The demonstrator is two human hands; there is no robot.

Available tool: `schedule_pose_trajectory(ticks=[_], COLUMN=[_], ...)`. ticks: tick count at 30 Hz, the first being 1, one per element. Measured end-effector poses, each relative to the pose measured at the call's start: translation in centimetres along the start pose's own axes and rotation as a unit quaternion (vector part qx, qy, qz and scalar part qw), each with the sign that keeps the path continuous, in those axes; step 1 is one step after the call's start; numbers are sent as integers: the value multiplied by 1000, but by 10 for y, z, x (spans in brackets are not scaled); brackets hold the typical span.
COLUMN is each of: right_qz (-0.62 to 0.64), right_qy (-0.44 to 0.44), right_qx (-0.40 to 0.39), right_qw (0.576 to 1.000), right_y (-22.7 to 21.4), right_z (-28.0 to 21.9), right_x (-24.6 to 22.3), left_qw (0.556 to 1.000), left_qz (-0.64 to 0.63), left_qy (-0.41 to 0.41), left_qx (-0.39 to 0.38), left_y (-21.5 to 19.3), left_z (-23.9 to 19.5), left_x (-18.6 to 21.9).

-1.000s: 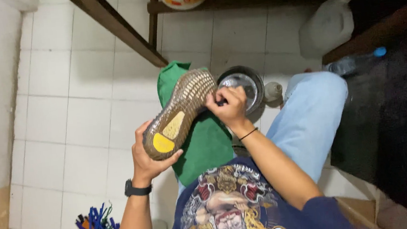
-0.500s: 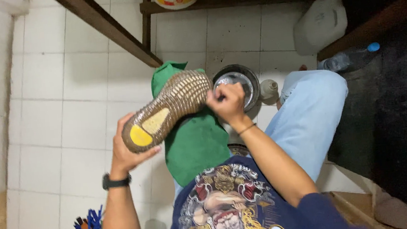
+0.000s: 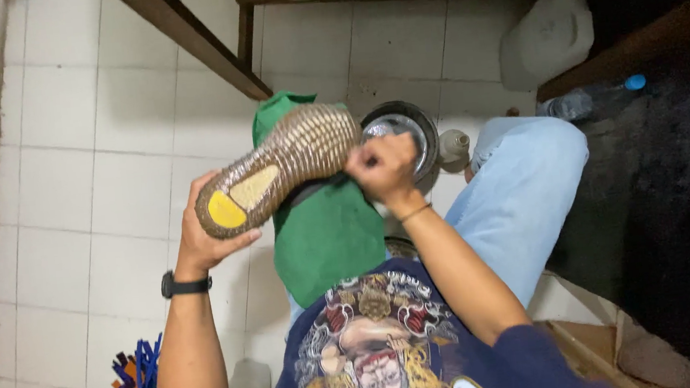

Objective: The person scrubs the sole of a sneaker with a purple brush, then switches to a black brush to continue scrubbing. They apply liquid from a bottle onto the sole and finish by wiping the shoe with a green cloth.

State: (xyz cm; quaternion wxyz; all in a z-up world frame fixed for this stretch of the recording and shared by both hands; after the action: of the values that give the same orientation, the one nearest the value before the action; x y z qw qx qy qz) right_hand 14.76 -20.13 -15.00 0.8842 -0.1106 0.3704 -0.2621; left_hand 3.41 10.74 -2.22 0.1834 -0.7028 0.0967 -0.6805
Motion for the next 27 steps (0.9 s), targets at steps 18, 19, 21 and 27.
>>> schedule_pose_trajectory(ticks=[18, 19, 21, 27], right_qz=[4, 15, 16, 14], right_qy=[189, 199, 191, 205], right_qx=[4, 0, -11, -17], right_qw=[982, 980, 981, 979], right_y=[5, 11, 12, 10], right_z=[4, 4, 12, 17], right_x=[23, 31, 13, 15], left_qw=[999, 999, 999, 999], left_qz=[15, 13, 12, 15], left_qy=[-15, -16, -18, -26], left_qx=[-28, -27, -30, -28], left_y=[-5, -5, -3, 0], left_z=[1, 4, 8, 1], left_x=[0, 4, 7, 18])
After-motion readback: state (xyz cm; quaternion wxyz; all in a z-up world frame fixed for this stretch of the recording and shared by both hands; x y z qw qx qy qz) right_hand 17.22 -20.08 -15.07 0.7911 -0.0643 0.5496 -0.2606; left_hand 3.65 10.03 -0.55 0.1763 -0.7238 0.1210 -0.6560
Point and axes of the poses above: each hand's wrist, its own z-axis towards the middle knuckle, its own y-axis out of the palm, x = y × z, the point moved 4 cm from there along z, towards the middle knuckle, and after that the axes turned 4 degrees about -y, right-handed, at the moved point
